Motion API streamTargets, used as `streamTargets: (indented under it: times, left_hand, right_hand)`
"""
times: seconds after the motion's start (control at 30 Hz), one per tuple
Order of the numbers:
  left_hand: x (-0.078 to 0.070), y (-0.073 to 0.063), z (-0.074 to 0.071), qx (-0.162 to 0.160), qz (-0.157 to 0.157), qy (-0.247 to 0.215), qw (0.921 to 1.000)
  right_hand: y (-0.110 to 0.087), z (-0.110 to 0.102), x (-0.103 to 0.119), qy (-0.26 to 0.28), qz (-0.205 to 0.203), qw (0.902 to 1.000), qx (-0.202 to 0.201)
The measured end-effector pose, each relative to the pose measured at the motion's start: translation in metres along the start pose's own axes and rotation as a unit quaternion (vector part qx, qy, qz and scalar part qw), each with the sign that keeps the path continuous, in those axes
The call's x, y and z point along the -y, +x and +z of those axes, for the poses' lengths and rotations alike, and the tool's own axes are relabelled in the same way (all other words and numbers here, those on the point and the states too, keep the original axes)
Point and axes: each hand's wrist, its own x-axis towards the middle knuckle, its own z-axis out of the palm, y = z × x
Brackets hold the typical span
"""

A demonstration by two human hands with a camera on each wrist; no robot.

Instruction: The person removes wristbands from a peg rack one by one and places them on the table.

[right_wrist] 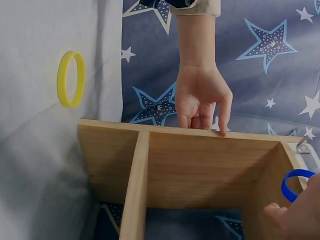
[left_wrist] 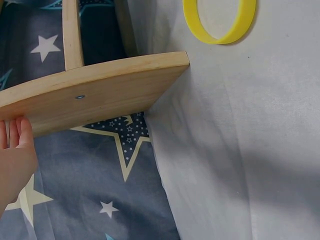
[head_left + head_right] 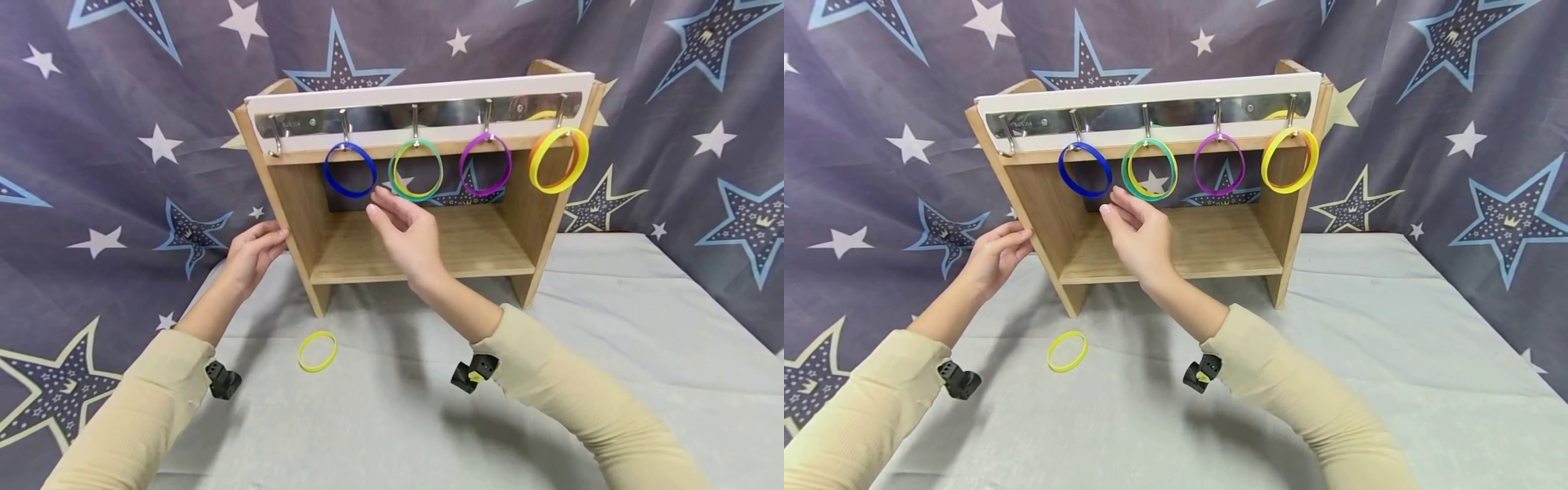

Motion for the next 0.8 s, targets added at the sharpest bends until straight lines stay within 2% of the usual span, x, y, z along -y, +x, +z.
streamTargets:
  times: [0.27,0.57,0.8]
  left_hand:
    - [0.0,0.0,0.0,-0.001,-0.001,0.004,1.0]
    - [0.0,-0.001,0.001,-0.001,-0.004,-0.002,1.0]
    - [-0.001,-0.002,0.0,0.0,-0.004,-0.001,1.0]
  right_hand:
    - [-0.008,0.004,0.012,0.002,0.038,0.999,0.026]
    - [-0.007,0.007,0.022,0.008,-0.015,0.9998,0.002]
    - [-0.003,0.01,0.024,-0.002,-0.034,0.9991,-0.024]
